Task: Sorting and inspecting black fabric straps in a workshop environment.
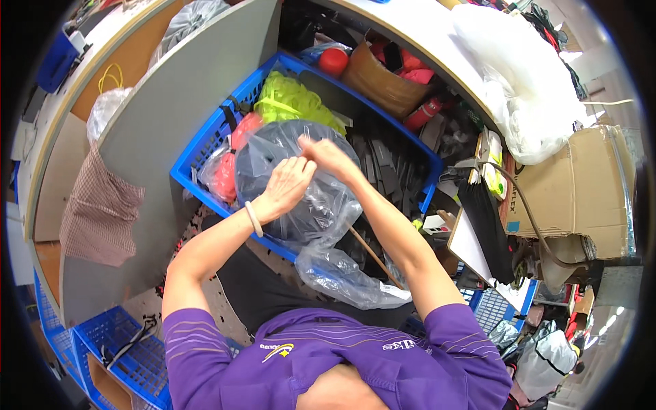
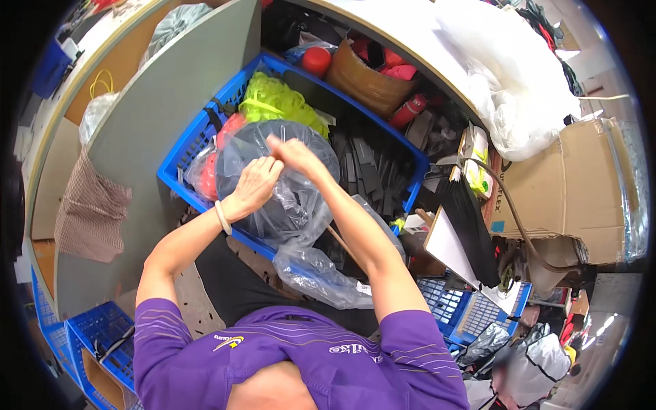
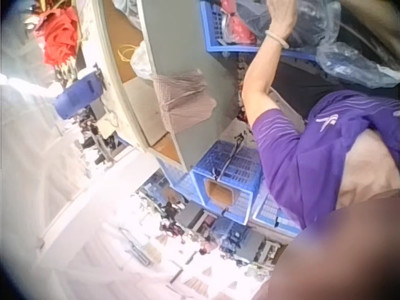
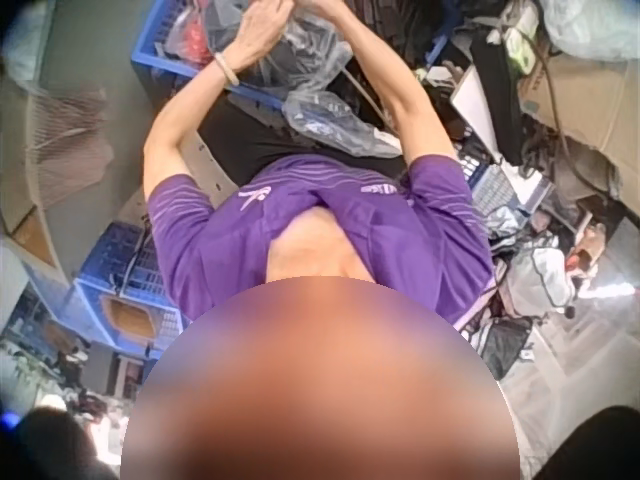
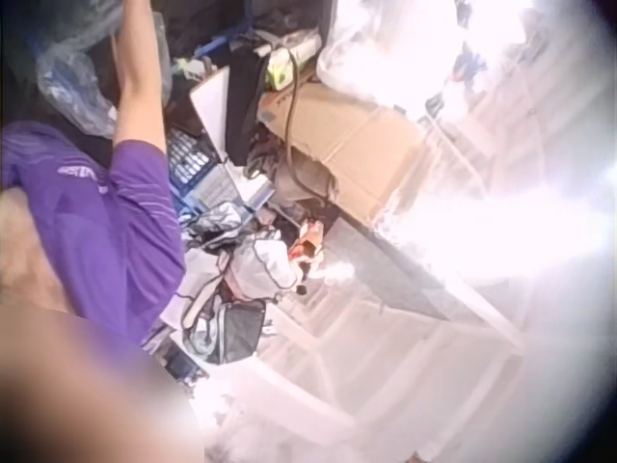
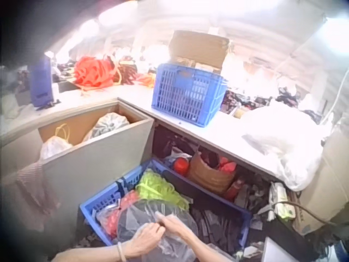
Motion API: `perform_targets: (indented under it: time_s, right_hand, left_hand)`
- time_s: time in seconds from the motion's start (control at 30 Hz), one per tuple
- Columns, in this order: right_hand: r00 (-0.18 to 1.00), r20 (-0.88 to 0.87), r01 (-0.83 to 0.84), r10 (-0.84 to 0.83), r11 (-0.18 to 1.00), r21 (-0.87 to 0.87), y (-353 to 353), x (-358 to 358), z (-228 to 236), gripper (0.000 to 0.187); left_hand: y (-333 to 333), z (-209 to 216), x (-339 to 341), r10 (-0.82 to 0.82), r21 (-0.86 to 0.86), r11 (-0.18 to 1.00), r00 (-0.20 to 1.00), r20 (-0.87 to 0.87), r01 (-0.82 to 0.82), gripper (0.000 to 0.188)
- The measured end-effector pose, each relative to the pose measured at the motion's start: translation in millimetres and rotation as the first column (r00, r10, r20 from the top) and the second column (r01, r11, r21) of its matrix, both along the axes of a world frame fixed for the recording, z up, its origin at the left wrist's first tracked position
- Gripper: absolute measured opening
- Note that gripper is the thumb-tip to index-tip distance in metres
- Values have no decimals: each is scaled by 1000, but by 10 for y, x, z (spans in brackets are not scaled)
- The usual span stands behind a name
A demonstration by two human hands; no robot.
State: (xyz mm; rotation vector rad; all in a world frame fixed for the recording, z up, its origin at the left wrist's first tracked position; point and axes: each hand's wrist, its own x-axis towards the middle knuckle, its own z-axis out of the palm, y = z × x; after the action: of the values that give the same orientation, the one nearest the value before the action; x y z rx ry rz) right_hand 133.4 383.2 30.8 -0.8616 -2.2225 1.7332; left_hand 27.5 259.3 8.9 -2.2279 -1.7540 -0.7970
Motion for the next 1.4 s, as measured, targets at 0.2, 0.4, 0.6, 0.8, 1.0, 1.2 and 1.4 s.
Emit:
perform_targets:
  time_s: [0.2,0.4,0.6,0.8,1.0,1.2,1.4]
  right_hand:
    - [912,409,-12,-24,996,85,203,-263,-401,66]
    - [991,8,126,-133,923,-364,228,-192,-301,31]
    - [955,-133,180,-265,875,-449,66,-144,-55,15]
    - [827,-423,448,-370,889,97,-112,3,-72,12]
    - [831,-147,541,-536,717,440,318,-76,-676,18]
    - [874,-31,368,-486,618,695,598,5,-1300,16]
    - [870,-31,404,-493,673,619,620,-51,-1378,15]
  left_hand:
    - [198,-288,-282,70,67,996,990,-120,-62,16]
    - [300,-172,-236,-11,189,982,987,162,-20,20]
    - [194,-94,-197,-102,272,961,980,172,52,18]
    - [-57,170,-102,53,275,959,997,61,-68,17]
    - [-145,-226,90,219,106,960,932,287,-259,22]
    - [-747,-827,531,500,-258,858,608,617,-444,22]
    - [-997,-1107,564,654,-582,756,286,701,-301,26]
